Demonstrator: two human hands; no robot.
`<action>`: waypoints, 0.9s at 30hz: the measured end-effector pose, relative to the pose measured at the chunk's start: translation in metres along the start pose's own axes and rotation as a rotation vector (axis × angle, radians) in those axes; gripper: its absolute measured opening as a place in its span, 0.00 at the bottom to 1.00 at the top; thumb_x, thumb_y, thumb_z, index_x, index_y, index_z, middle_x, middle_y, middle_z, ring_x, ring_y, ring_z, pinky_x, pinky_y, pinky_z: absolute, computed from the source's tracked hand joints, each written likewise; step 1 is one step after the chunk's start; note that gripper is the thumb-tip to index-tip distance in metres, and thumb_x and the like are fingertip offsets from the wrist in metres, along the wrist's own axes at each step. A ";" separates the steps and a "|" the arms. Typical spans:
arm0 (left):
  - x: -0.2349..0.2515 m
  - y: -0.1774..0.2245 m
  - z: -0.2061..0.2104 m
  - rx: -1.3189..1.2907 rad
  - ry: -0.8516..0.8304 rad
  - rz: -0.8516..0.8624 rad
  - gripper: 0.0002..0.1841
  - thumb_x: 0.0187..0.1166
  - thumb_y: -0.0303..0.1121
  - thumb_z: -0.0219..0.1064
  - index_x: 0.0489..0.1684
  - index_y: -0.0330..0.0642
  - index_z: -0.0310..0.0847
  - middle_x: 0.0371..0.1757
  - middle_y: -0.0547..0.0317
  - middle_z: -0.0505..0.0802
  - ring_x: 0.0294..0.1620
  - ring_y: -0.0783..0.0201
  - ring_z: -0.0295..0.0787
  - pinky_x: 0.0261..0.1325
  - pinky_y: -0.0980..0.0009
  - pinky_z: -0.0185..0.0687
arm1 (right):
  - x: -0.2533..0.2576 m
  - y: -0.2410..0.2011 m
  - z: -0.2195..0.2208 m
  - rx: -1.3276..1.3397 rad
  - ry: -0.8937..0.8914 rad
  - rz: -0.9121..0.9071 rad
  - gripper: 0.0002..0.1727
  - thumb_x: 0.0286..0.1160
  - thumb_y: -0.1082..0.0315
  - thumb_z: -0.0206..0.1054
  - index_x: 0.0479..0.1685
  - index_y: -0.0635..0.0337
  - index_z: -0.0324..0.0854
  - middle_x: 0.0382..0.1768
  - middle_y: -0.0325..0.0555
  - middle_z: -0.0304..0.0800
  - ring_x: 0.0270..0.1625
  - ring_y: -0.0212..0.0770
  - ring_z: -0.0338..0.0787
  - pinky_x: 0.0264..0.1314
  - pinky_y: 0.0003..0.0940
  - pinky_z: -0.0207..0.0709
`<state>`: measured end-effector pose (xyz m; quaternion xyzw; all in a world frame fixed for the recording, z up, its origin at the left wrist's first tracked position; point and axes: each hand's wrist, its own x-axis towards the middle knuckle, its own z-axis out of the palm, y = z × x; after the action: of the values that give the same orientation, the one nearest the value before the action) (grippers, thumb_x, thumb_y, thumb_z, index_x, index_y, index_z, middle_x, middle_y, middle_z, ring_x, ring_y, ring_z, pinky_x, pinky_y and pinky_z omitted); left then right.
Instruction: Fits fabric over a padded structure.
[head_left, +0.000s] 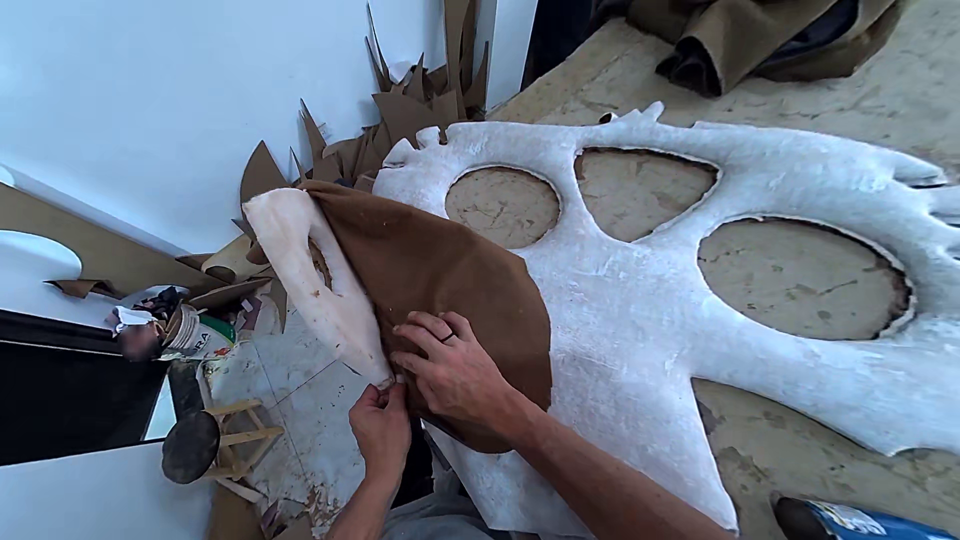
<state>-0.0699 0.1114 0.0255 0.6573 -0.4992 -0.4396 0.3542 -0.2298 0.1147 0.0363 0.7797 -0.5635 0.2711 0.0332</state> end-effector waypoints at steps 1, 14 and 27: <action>0.001 -0.003 -0.002 0.050 0.001 0.058 0.10 0.76 0.29 0.75 0.23 0.39 0.86 0.19 0.57 0.92 0.20 0.64 0.91 0.31 0.62 0.91 | 0.000 0.000 0.000 -0.012 -0.030 0.009 0.14 0.69 0.55 0.66 0.50 0.35 0.93 0.74 0.36 0.84 0.85 0.49 0.71 0.82 0.60 0.62; 0.022 -0.025 -0.018 0.191 -0.067 0.367 0.11 0.68 0.40 0.71 0.19 0.47 0.85 0.19 0.68 0.81 0.25 0.69 0.80 0.37 0.64 0.78 | 0.013 -0.032 -0.043 -0.150 -0.412 0.273 0.16 0.79 0.52 0.59 0.43 0.44 0.93 0.73 0.37 0.85 0.88 0.47 0.67 0.86 0.61 0.56; 0.015 -0.026 -0.017 0.271 -0.126 0.357 0.16 0.78 0.44 0.63 0.31 0.42 0.90 0.25 0.61 0.87 0.36 0.58 0.86 0.59 0.49 0.78 | -0.014 -0.039 -0.009 -0.099 -0.189 0.353 0.13 0.74 0.52 0.63 0.42 0.42 0.93 0.72 0.29 0.86 0.85 0.43 0.72 0.81 0.57 0.66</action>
<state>-0.0430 0.1035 0.0052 0.5715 -0.6831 -0.3390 0.3031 -0.2014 0.1439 0.0469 0.6881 -0.7047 0.1704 -0.0297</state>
